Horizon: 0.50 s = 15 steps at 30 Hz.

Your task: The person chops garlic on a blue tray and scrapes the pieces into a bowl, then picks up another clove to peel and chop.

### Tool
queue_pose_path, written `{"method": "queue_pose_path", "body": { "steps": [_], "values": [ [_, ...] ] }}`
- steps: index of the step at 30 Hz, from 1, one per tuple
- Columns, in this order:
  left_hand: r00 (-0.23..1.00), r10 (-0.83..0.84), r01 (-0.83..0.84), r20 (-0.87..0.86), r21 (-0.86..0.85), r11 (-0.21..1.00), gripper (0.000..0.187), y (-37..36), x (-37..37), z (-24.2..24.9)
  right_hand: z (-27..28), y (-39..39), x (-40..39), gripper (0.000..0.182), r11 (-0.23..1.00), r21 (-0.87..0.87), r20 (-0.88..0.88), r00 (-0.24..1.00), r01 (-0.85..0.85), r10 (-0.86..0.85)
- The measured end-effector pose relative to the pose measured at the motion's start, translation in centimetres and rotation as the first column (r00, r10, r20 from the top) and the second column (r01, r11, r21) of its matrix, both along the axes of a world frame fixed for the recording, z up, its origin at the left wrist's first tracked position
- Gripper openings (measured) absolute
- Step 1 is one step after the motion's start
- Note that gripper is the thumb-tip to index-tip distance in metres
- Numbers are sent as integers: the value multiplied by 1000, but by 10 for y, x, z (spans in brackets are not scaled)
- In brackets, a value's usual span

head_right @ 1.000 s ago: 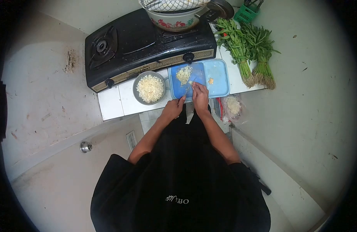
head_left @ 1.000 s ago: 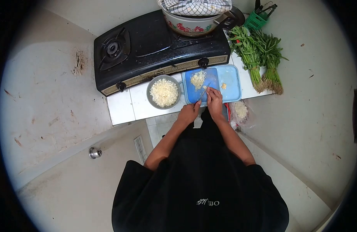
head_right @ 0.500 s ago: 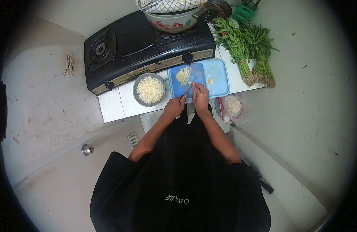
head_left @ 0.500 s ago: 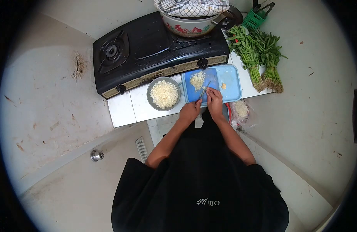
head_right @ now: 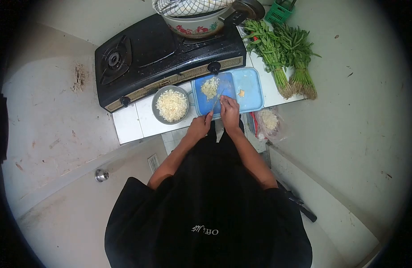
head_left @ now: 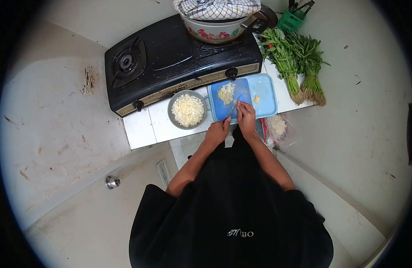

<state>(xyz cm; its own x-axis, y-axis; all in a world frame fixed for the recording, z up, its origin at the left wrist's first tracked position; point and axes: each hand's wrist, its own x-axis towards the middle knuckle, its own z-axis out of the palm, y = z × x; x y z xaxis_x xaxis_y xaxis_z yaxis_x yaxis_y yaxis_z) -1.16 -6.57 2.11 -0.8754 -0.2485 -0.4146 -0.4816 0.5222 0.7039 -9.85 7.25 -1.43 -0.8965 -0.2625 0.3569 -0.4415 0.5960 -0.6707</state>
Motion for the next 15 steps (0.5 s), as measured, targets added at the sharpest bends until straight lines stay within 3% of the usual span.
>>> {"method": "queue_pose_path", "body": {
  "steps": [15],
  "values": [
    [999,-10,10,34,12,1000,62,1,1,7,-1,-1,2,20,1000,-3,14,1000,15,-15]
  ]
}}
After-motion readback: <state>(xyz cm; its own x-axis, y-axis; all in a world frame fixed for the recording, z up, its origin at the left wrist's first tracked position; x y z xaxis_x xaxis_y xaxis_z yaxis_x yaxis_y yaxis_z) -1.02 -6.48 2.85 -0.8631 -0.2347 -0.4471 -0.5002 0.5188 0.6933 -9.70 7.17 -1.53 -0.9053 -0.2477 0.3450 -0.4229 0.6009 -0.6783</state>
